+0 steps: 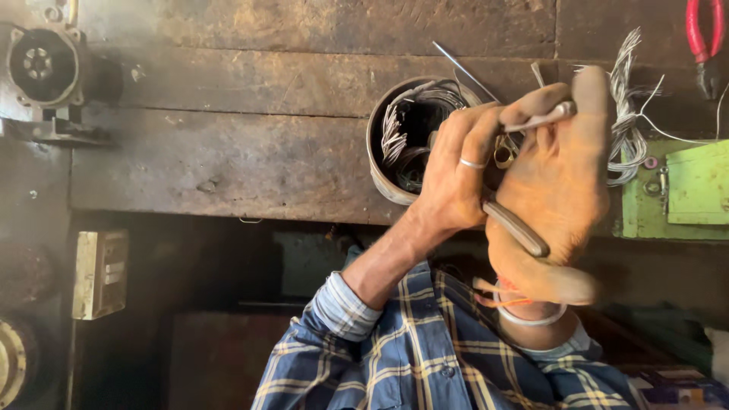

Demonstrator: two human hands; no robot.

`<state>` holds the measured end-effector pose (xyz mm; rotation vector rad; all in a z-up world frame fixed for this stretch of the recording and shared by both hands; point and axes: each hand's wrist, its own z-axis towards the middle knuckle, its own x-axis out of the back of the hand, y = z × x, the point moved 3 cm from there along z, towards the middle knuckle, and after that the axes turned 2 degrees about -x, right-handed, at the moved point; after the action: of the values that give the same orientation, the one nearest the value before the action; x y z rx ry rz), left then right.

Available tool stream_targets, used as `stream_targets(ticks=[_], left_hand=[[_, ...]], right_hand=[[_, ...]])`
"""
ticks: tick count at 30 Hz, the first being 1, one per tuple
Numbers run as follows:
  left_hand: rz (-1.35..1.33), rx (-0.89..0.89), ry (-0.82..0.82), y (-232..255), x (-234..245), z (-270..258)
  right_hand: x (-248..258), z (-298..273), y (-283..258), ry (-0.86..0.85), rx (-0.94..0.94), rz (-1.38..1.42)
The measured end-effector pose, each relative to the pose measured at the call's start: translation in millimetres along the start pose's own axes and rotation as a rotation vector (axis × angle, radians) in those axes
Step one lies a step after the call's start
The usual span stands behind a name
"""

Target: The person twists multiple strands of wire together by hand, then uses pliers to further twist and compact the bundle inside a metal container. The person repeatedly adjusts the wire bundle and uses the pliers to tighten the twist.

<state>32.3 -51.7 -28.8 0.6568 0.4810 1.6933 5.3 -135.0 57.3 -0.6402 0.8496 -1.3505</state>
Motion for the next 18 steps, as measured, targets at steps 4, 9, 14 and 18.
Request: stream_targets(ticks=[4,9,14,18], left_hand=[[0.042,0.073,-0.053,-19,-6,-10],[0.234,0.15,-0.336,1,-10,-5],[0.363,0.083,-0.446,36,54,16],[0.506,0.138,-0.424,17,100,35]], right_hand=[[12,-17,19,0.036,-0.056,0.117],[30,-34,31,0.091,-0.026,0.233],[51,-39,18,0.209,-0.116,-0.059],[43,-63,5,0.065,-0.53,0.377]])
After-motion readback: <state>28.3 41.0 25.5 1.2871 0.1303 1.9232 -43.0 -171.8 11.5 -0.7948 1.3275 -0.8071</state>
